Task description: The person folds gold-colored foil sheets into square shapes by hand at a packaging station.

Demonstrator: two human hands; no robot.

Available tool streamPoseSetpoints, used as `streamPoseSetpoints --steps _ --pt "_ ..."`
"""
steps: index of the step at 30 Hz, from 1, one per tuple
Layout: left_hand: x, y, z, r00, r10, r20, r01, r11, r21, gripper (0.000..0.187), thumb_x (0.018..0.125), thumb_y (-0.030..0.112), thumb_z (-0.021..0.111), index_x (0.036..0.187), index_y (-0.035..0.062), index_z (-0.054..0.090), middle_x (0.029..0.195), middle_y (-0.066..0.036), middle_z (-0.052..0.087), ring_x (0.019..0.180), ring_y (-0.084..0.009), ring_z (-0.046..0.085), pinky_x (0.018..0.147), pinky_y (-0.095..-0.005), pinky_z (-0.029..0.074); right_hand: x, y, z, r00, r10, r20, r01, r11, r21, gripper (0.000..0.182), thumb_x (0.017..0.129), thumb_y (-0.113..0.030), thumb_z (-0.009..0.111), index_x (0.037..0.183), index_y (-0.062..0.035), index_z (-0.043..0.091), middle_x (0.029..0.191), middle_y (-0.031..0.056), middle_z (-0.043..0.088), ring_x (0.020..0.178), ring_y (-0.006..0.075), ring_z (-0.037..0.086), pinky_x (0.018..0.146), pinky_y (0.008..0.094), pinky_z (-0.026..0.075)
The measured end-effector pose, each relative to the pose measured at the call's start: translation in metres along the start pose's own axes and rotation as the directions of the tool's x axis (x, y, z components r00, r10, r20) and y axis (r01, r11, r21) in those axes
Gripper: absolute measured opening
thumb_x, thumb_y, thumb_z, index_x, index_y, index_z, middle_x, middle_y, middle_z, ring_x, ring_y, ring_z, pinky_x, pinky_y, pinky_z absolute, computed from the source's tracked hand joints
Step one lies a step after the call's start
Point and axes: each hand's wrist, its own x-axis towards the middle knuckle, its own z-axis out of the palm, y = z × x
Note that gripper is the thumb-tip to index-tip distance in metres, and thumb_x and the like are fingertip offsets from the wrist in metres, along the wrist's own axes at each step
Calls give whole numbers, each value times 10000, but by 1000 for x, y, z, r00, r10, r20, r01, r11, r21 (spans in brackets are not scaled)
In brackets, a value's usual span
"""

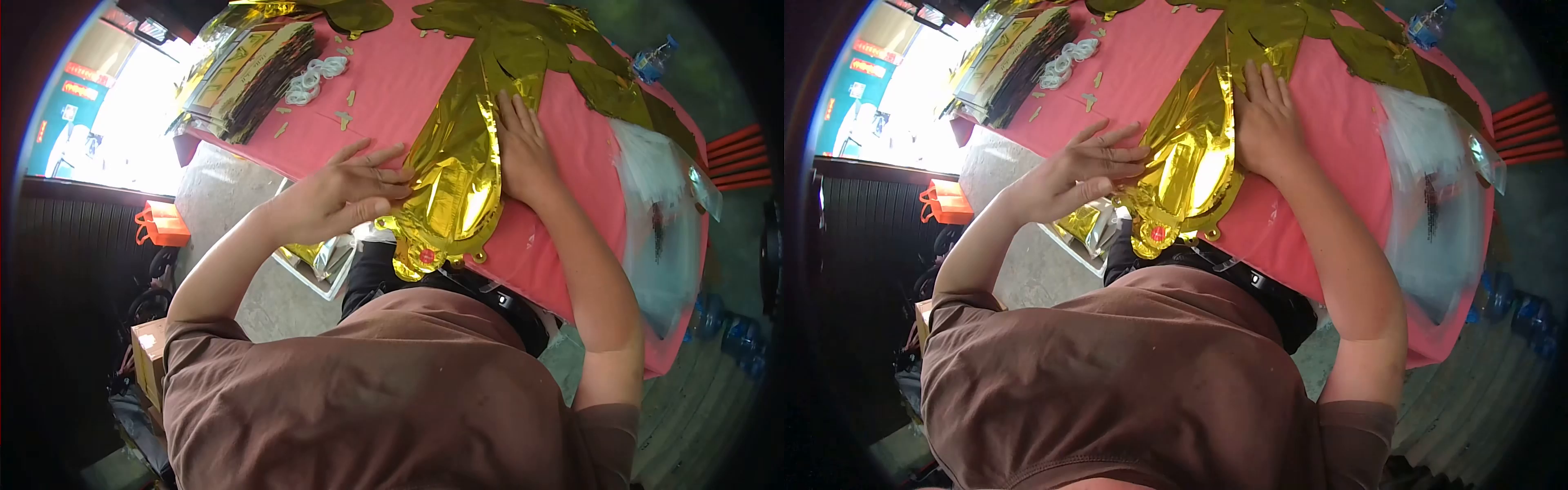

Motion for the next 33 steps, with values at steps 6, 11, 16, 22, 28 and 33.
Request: streamPoseSetpoints --steps 6,11,16,22,28,33 --pt "52 -32 0 974 -90 -207 40 971 -235 406 940 290 426 1208 1 526 1302 -162 481 1281 -311 365 1075 -428 230 0 -3 -7 1000 -11 26 9 998 59 577 821 -246 540 1343 -54 385 1458 206 205 1352 371 186 1104 450 160" --pt "113 -82 20 949 83 -304 -47 991 124 462 943 315 418 1294 16 446 1372 -150 409 1314 -286 320 1077 -428 228 -1 0 -8 999 -19 35 15 994 104 609 819 -280 557 1361 -76 367 1482 181 160 1365 366 154 1106 454 146" --pt "147 -105 11 981 -17 -192 61 971 230 589 946 451 340 1374 47 336 1456 -126 278 1370 -252 205 1097 -461 167 -2 5 -3 998 -51 35 48 996 81 567 842 -282 524 1354 -85 379 1489 173 142 1370 362 140 1105 462 139" --pt "158 -116 13 979 26 -203 36 954 299 612 935 475 354 1393 71 308 1465 -112 263 1371 -246 201 1106 -462 150 -1 0 -10 998 -43 48 39 995 90 575 833 -279 535 1349 -74 383 1484 182 151 1367 363 148 1103 463 145" --pt "158 -117 14 973 74 -220 -7 957 291 670 908 545 344 1387 77 321 1455 -106 289 1364 -249 222 1097 -484 170 0 -4 -13 999 -23 46 19 995 95 609 802 -256 580 1339 -43 385 1470 203 171 1361 365 163 1103 460 150" --pt "157 -116 13 975 75 -209 -3 946 323 700 895 570 365 1401 92 293 1465 -103 263 1366 -243 213 1106 -476 151 -2 -5 -19 997 -25 72 17 994 108 640 777 -151 604 1350 -14 354 1488 169 146 1374 337 146 1105 446 160"
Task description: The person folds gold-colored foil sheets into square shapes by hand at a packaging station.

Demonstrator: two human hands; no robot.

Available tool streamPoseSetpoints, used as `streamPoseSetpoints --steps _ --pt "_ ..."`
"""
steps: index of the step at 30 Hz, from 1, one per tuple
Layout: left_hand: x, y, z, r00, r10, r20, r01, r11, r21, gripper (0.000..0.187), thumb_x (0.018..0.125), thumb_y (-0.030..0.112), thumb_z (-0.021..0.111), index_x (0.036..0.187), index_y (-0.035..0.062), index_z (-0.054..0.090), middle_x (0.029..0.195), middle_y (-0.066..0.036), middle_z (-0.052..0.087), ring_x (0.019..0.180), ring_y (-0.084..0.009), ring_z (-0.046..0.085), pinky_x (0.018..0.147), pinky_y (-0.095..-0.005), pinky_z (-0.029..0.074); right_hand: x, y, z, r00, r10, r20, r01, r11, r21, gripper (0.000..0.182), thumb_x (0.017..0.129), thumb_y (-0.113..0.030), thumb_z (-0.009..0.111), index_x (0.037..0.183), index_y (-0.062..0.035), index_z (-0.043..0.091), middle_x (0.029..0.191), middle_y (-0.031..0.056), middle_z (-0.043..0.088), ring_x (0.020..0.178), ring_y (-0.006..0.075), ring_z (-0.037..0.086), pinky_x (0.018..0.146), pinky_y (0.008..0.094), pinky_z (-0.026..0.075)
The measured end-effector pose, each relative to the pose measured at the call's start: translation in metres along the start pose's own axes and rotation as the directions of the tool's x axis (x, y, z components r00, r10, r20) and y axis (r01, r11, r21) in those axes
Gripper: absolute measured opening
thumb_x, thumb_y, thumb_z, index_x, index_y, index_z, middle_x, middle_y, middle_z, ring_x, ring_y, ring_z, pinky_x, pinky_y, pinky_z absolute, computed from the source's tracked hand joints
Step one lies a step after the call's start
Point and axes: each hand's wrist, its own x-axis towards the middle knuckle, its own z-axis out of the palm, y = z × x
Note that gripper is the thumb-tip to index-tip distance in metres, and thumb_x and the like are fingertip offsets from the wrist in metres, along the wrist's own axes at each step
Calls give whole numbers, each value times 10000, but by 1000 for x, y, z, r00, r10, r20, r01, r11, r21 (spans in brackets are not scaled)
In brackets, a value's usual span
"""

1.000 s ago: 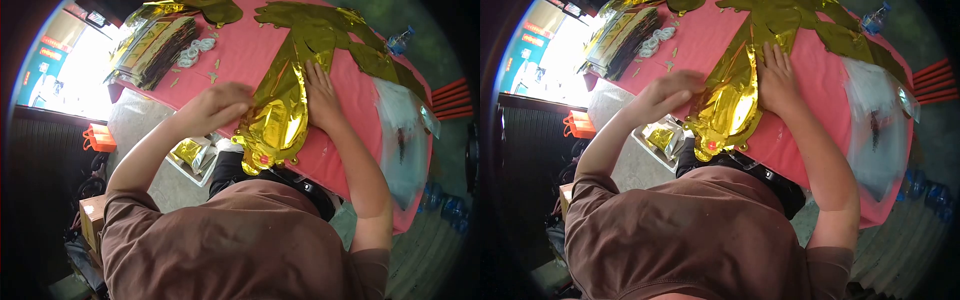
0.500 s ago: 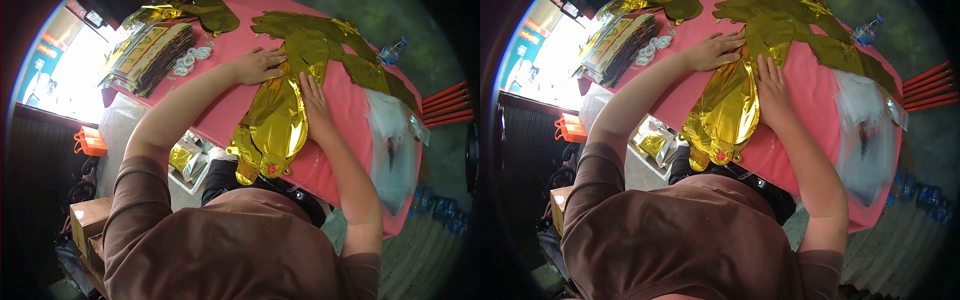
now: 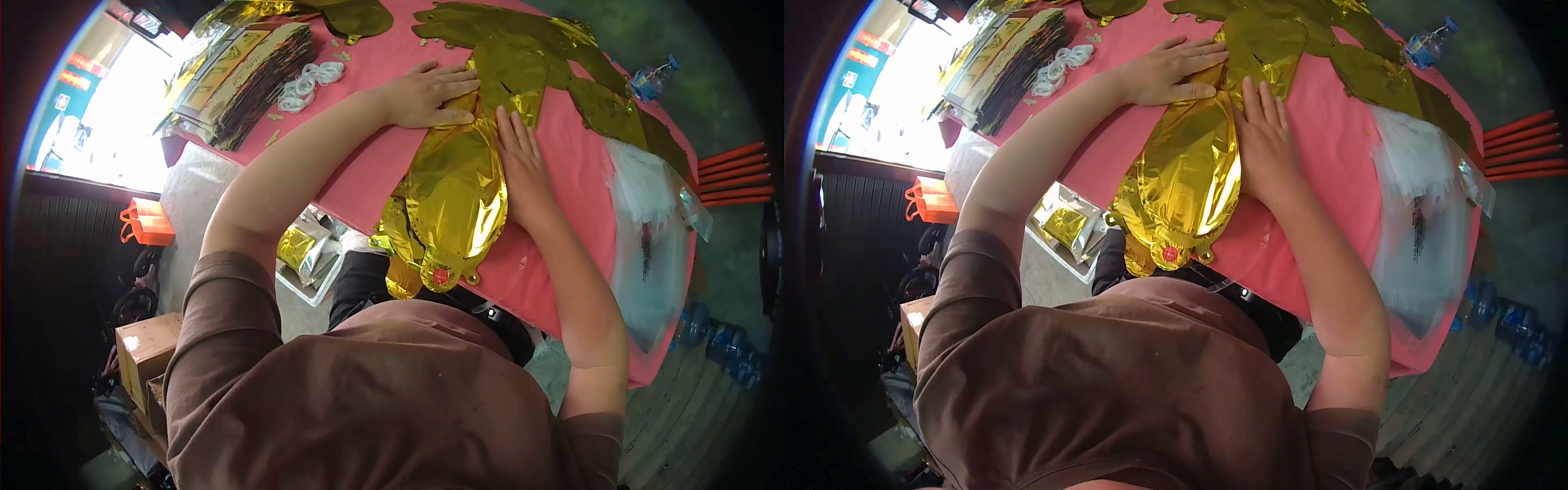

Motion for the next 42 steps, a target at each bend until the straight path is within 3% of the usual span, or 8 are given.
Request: streamPoseSetpoints --steps 3,6,8,9,15,29,35,42 --pt "0 1 -1 1000 -6 19 6 1000 17 687 901 551 377 1409 100 277 1474 -102 242 1369 -240 204 1111 -469 140 2 4 4 1000 25 -13 -25 1000 2 656 794 -82 580 1375 11 292 1483 159 177 1372 325 159 1108 423 164" --pt "0 1 -2 1000 -8 25 7 1000 13 697 896 560 379 1412 103 272 1474 -102 240 1370 -239 201 1111 -470 141 7 16 11 994 92 -60 -75 970 230 585 885 -109 476 1395 30 226 1466 177 216 1361 325 195 1106 400 175" --pt "0 1 -1 1000 -9 27 9 1000 10 703 893 564 383 1414 104 268 1474 -101 241 1370 -238 201 1112 -470 141 10 19 12 974 187 -130 -55 746 663 511 956 -191 359 1408 2 219 1450 197 245 1350 322 230 1099 389 190" --pt "-1 1 -1 1000 -7 22 7 1000 11 705 893 565 383 1415 107 266 1474 -100 242 1370 -238 201 1112 -469 142 11 15 13 958 220 -186 -29 716 697 538 954 -305 362 1386 1 266 1425 200 300 1316 361 278 1078 409 218" --pt "-1 0 2 1000 -2 8 2 1000 28 680 905 549 368 1420 118 258 1472 -96 248 1373 -235 194 1112 -466 144 3 -1 1 999 32 9 -32 999 40 558 935 -336 406 1395 -42 296 1474 178 206 1366 305 192 1109 420 131" --pt "-2 -12 8 993 -101 -68 101 995 -5 564 953 449 312 1407 116 286 1450 -98 299 1362 -277 224 1094 -474 180 3 1 6 999 41 -2 -41 998 39 600 915 -370 436 1400 -50 284 1471 163 223 1371 296 182 1112 438 116" --pt "-17 -4 -15 989 -146 5 144 965 -218 725 850 530 497 1401 107 293 1438 -135 310 1360 -298 221 1103 -484 151 2 0 5 999 51 -8 -51 998 39 598 915 -374 432 1401 -56 286 1471 162 225 1372 294 182 1112 439 117" --pt "-24 -2 -27 989 -136 60 147 951 -270 697 778 337 583 1389 120 331 1440 -166 298 1373 -318 177 1114 -453 139 3 -1 5 999 46 -3 -46 998 35 600 914 -376 430 1400 -55 287 1468 166 229 1371 296 184 1111 440 123"
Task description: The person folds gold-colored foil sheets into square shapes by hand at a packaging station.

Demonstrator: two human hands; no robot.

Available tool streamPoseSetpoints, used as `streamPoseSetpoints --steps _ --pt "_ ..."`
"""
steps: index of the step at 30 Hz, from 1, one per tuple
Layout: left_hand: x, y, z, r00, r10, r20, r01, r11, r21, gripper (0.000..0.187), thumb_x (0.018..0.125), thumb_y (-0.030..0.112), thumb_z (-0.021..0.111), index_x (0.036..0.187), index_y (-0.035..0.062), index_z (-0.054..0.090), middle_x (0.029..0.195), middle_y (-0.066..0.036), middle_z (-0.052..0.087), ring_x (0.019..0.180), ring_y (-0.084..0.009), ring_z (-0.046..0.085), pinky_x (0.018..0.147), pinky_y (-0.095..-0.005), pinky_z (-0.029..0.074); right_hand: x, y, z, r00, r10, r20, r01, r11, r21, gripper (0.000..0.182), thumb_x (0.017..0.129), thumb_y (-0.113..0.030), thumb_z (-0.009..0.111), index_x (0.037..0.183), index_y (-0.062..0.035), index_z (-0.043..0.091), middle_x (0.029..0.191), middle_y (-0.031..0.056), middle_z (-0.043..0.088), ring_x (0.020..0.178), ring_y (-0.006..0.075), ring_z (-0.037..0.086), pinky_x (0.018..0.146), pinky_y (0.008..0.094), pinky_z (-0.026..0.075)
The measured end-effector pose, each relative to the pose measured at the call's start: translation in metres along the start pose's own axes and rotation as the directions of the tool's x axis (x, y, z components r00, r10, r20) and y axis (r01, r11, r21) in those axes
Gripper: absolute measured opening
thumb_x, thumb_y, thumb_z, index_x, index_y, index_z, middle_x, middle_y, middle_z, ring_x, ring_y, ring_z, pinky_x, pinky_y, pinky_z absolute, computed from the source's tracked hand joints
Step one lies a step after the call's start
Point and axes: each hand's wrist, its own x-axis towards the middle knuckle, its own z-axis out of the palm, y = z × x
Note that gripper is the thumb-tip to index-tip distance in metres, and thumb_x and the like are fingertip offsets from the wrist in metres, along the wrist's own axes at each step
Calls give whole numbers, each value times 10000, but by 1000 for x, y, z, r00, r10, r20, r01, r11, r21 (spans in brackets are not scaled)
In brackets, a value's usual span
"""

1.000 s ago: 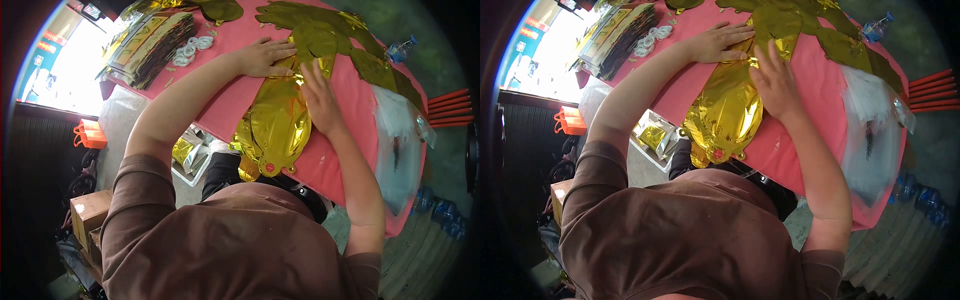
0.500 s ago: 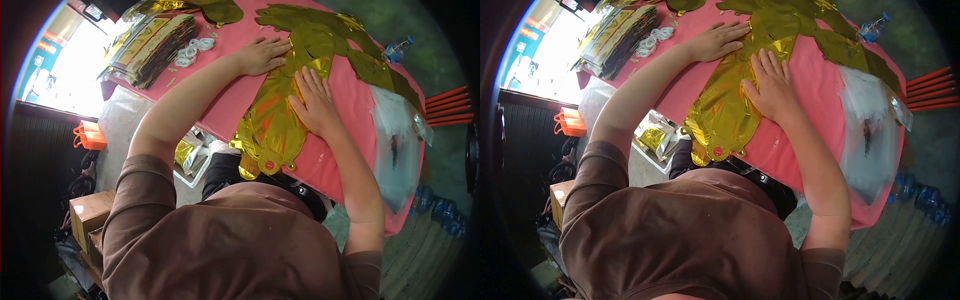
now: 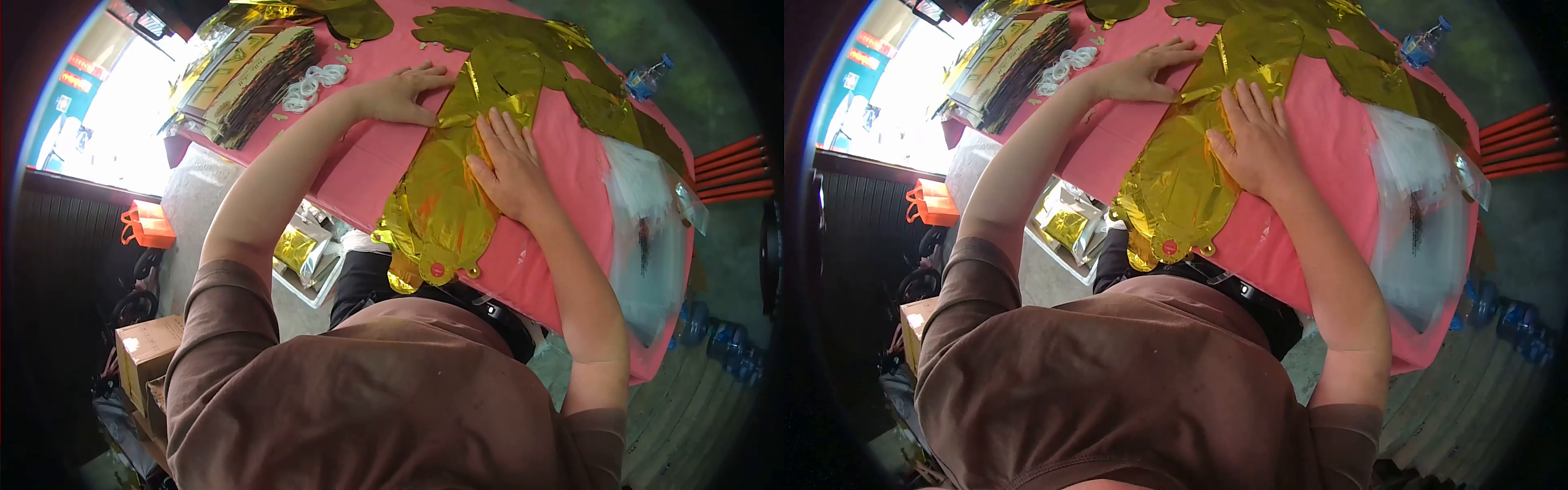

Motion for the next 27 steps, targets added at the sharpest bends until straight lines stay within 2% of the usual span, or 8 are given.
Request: streamPoseSetpoints --steps 1,8,14,16,20,22,25,27 --pt "-1 2 -1 999 -43 3 43 999 15 668 779 254 582 1385 113 339 1442 -164 297 1374 -321 173 1112 -432 155 0 1 0 1000 2 1 -2 1000 1 600 914 -376 430 1400 -55 287 1468 166 229 1371 296 184 1111 440 123" --pt "1 -11 16 994 5 -110 0 999 41 610 796 253 577 1352 94 383 1410 -172 344 1355 -308 234 1104 -439 173 0 2 3 1000 -13 -11 13 1000 -15 596 916 -375 427 1398 -54 290 1465 169 235 1368 300 191 1111 440 125" --pt "3 -3 15 969 -101 -227 68 987 -149 510 840 250 583 1284 39 445 1328 -166 444 1259 -288 402 1037 -385 325 0 1 1 1000 -6 -4 6 1000 -21 599 917 -381 422 1401 -56 284 1469 164 227 1369 299 187 1112 438 125" --pt "3 -1 21 961 63 -268 12 963 269 499 848 249 592 1269 23 449 1318 -167 450 1244 -304 416 1004 -354 369 0 1 1 1000 0 4 0 1000 -20 600 916 -382 422 1402 -59 282 1471 160 224 1370 297 185 1112 437 125" --pt "-2 9 10 968 -30 -250 56 994 98 489 856 247 578 1276 33 448 1336 -161 433 1277 -299 374 1042 -388 321 1 1 2 1000 4 7 -4 1000 -29 602 916 -388 422 1407 -72 276 1475 151 218 1372 292 180 1112 436 125" --pt "-16 29 8 987 62 -146 -78 991 -105 481 871 238 563 1297 54 439 1370 -145 402 1316 -284 320 1074 -435 257 0 1 1 1000 14 15 -14 1000 -20 604 915 -390 422 1408 -75 274 1476 149 218 1372 292 181 1112 436 125" --pt "-47 52 12 990 131 41 -131 991 -1 471 901 237 513 1331 73 412 1408 -125 361 1343 -272 271 1096 -467 184 0 1 2 1000 8 9 -8 1000 -16 605 916 -394 419 1410 -77 270 1475 150 218 1371 293 182 1111 435 128" --pt "-68 63 11 991 126 38 -128 989 67 466 917 240 482 1345 77 394 1419 -115 348 1349 -272 258 1100 -471 169 0 2 4 1000 -16 -9 15 999 -46 604 920 -401 409 1412 -81 266 1475 150 219 1371 294 183 1110 436 129"
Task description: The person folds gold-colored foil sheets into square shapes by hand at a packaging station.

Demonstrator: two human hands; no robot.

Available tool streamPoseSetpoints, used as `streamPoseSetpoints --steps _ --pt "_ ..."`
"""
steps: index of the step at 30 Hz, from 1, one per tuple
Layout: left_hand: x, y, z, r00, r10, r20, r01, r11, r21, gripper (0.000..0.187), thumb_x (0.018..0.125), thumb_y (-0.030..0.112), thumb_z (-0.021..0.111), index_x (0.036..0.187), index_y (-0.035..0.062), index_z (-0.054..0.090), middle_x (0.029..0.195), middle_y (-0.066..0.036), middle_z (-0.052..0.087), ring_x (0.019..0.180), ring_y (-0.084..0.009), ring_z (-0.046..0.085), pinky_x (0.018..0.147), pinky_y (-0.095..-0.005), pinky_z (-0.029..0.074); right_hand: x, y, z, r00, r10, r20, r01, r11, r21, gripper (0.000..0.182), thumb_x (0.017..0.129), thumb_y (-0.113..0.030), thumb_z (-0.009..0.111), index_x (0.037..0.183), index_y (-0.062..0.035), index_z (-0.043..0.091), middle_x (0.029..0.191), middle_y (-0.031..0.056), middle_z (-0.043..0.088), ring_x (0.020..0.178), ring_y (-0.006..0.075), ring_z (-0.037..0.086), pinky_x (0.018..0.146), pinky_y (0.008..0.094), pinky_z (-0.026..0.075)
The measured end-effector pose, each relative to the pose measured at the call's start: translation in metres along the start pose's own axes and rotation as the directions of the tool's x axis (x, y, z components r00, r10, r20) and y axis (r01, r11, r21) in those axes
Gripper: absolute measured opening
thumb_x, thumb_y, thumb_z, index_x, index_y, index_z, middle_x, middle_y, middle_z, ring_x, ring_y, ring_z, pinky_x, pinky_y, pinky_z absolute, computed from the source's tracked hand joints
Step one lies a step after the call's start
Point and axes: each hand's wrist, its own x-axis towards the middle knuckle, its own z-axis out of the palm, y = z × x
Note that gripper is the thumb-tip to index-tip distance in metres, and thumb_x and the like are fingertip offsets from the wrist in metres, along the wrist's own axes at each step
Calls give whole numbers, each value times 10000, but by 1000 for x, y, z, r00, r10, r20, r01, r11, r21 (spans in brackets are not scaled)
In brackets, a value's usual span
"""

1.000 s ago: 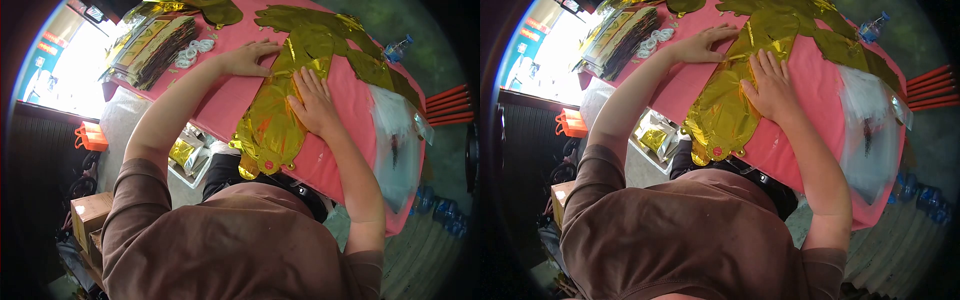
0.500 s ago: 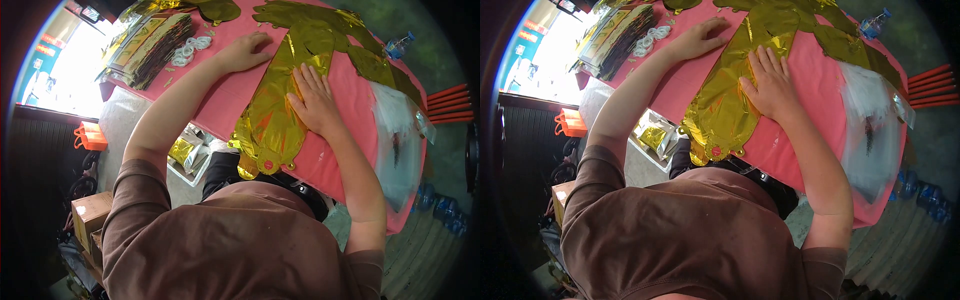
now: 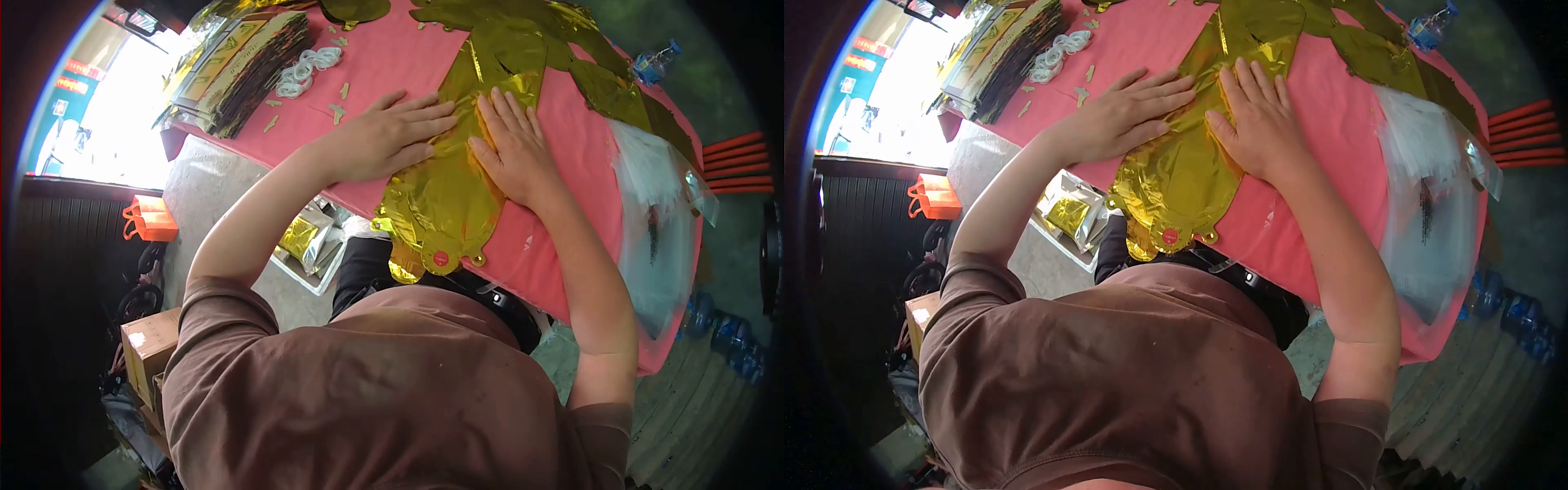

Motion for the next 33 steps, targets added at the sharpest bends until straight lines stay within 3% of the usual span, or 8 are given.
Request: streamPoseSetpoints --steps 5,8,11,14,18,24,26,33 --pt "-38 17 -15 999 -28 38 26 999 47 476 924 213 435 1373 79 354 1441 -99 321 1360 -274 235 1109 -475 127 -1 1 0 1000 -27 15 28 999 -31 603 925 -404 395 1415 -81 255 1472 161 218 1371 295 181 1111 437 126" --pt "-53 34 -22 993 -60 98 60 998 -4 552 844 164 485 1374 78 358 1443 -93 323 1365 -279 225 1110 -475 129 -5 -1 -2 999 -42 29 43 999 -21 604 927 -400 392 1416 -77 246 1471 167 214 1373 295 176 1112 438 118" --pt "-60 45 -22 998 -47 36 48 999 -20 612 717 99 534 1318 58 426 1374 -134 407 1320 -307 313 1086 -465 216 -10 -7 -3 998 -62 32 62 998 -4 604 926 -392 393 1416 -72 242 1471 169 213 1374 296 171 1113 438 112" --pt "-57 52 -11 983 -40 -181 -2 974 -225 510 621 8 565 1131 12 548 1038 -149 540 1044 -324 508 963 -414 388 -17 -14 -6 997 -69 41 69 998 2 605 924 -385 396 1416 -69 241 1470 168 215 1373 302 170 1113 439 109" --pt "-62 55 -7 984 63 -165 -95 978 -188 487 633 26 603 1118 16 564 999 -136 541 1007 -318 515 939 -409 397 -28 -21 -10 995 -80 63 80 997 1 606 921 -376 401 1417 -67 239 1469 168 215 1370 311 174 1112 439 111" --pt "-60 61 -10 980 -55 -192 6 968 -250 397 677 50 647 1071 32 601 1004 -125 547 975 -300 535 844 -379 454 -39 -29 -15 994 -84 77 83 996 15 600 922 -372 399 1417 -71 241 1473 166 207 1372 303 173 1112 438 113" --pt "-53 56 -10 959 68 -274 -106 987 -125 368 673 21 623 1040 41 613 1015 -111 566 977 -284 546 821 -368 473 -40 -29 -16 993 -83 78 83 997 10 599 923 -372 396 1417 -72 240 1473 164 206 1372 301 173 1112 437 114" --pt "-36 39 -17 914 324 -245 -286 942 177 300 679 90 649 972 33 616 1023 -80 595 996 -261 557 830 -377 475 -39 -29 -15 994 -81 76 82 997 -1 597 924 -372 387 1419 -75 235 1475 158 207 1373 298 174 1112 434 117"
